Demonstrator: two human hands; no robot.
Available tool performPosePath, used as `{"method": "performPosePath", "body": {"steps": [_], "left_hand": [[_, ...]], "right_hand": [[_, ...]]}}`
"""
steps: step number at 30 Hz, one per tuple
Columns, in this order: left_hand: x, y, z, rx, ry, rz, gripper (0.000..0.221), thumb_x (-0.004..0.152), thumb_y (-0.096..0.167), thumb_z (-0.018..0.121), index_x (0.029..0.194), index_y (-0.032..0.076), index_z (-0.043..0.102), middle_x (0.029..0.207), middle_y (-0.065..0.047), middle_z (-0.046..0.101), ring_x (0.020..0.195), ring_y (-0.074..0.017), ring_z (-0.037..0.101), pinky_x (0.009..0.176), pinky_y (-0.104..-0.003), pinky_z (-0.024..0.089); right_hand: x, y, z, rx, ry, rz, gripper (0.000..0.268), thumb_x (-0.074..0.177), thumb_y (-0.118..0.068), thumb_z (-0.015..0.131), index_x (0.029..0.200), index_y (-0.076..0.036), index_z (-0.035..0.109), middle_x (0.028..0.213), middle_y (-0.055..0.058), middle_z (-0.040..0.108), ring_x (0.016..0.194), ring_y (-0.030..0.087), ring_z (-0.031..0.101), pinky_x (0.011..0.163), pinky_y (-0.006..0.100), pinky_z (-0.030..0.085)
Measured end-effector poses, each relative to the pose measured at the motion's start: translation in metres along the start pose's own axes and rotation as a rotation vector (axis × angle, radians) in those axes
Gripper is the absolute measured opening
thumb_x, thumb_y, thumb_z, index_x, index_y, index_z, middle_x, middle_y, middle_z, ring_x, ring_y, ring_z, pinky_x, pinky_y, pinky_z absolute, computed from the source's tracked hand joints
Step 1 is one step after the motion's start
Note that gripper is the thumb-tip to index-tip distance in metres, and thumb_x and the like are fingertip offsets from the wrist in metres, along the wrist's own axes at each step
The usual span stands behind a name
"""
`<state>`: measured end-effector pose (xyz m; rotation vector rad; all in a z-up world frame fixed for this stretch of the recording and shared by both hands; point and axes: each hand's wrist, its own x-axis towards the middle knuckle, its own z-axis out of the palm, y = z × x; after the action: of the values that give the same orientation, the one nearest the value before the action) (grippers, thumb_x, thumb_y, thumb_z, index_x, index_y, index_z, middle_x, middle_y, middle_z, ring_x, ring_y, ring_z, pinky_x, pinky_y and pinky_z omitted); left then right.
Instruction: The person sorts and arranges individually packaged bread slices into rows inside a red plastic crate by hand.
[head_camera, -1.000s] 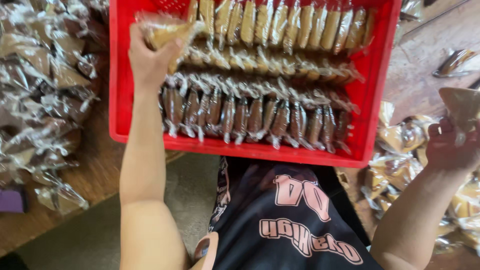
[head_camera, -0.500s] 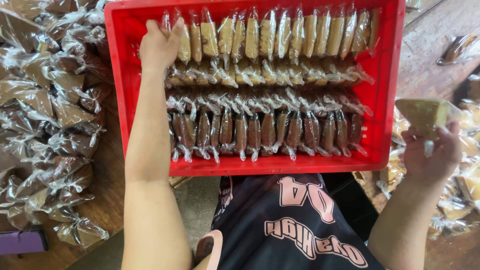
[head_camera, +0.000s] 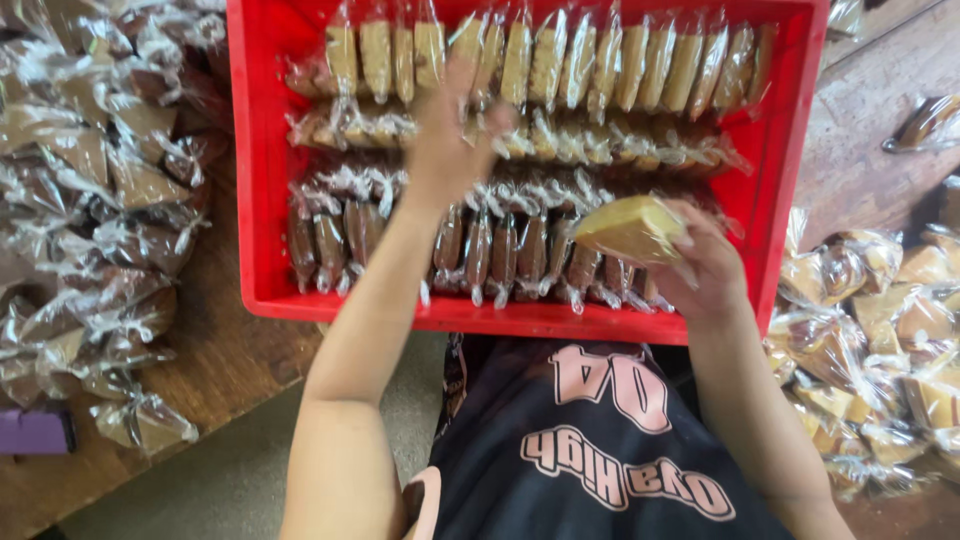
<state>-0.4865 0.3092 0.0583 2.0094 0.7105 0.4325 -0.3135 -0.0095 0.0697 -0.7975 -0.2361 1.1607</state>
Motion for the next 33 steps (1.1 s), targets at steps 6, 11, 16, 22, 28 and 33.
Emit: {"method": "performPosePath", "body": {"steps": [6,11,16,22,28,33], "left_hand": [[-0.061,0.069,0.031,-0.425,-0.637,-0.211,0.062,0.078,0.028,0.083,0.131,0.011,0.056,0.124,-0.011,0.07,0.111,-0.0209,0.071,0.1,-0.038,0.057],[-0.05,0.008,-0.038,-0.473,0.317,-0.251,0.082,0.082,0.03,0.092,0.143,0.002,0.044,0.134,-0.011,0.065,0.124,-0.0252,0.065,0.109,-0.038,0.053],[0.001,-0.075,-0.124,0.068,0.725,-0.064,0.044,0.097,0.016,0.074,0.136,0.007,0.056,0.124,-0.012,0.075,0.116,-0.0255,0.076,0.102,-0.04,0.059],[0.071,-0.181,-0.101,0.259,0.576,-0.014,0.027,0.111,0.023,0.069,0.125,0.002,0.06,0.12,-0.022,0.069,0.114,-0.0378,0.065,0.098,-0.047,0.05],[0.089,-0.218,-0.103,0.294,0.467,-0.056,0.04,0.113,0.033,0.051,0.122,-0.006,0.055,0.121,-0.025,0.067,0.111,-0.0387,0.066,0.097,-0.05,0.052],[0.079,-0.19,-0.092,0.589,0.513,0.076,0.053,0.117,0.041,0.048,0.132,-0.009,0.055,0.123,-0.03,0.065,0.108,-0.0491,0.062,0.091,-0.058,0.047]], "right_hand": [[0.016,0.029,0.031,-0.171,0.059,0.166,0.033,0.095,-0.012,0.068,0.125,-0.005,0.057,0.113,0.01,0.069,0.082,0.01,0.061,0.077,0.026,0.051],[0.002,0.026,0.022,-0.442,0.163,0.035,0.022,0.102,-0.013,0.065,0.12,-0.006,0.057,0.109,0.009,0.071,0.091,0.012,0.064,0.083,0.026,0.053],[-0.017,0.023,0.007,-0.43,0.175,0.017,0.018,0.103,-0.009,0.063,0.12,-0.002,0.06,0.11,0.009,0.071,0.095,0.012,0.065,0.087,0.027,0.053],[-0.039,-0.012,0.006,-0.608,0.133,-0.09,0.021,0.101,-0.006,0.066,0.12,-0.001,0.058,0.112,0.006,0.069,0.095,0.009,0.064,0.077,0.023,0.053],[-0.08,-0.044,-0.024,-0.527,0.436,-0.092,0.023,0.1,-0.005,0.07,0.121,0.0,0.061,0.1,0.001,0.064,0.086,0.007,0.058,0.068,0.021,0.044],[-0.106,-0.063,-0.064,-0.527,0.478,-0.278,0.024,0.101,-0.009,0.071,0.121,0.001,0.062,0.104,0.003,0.068,0.095,0.01,0.066,0.086,0.025,0.056]]}}
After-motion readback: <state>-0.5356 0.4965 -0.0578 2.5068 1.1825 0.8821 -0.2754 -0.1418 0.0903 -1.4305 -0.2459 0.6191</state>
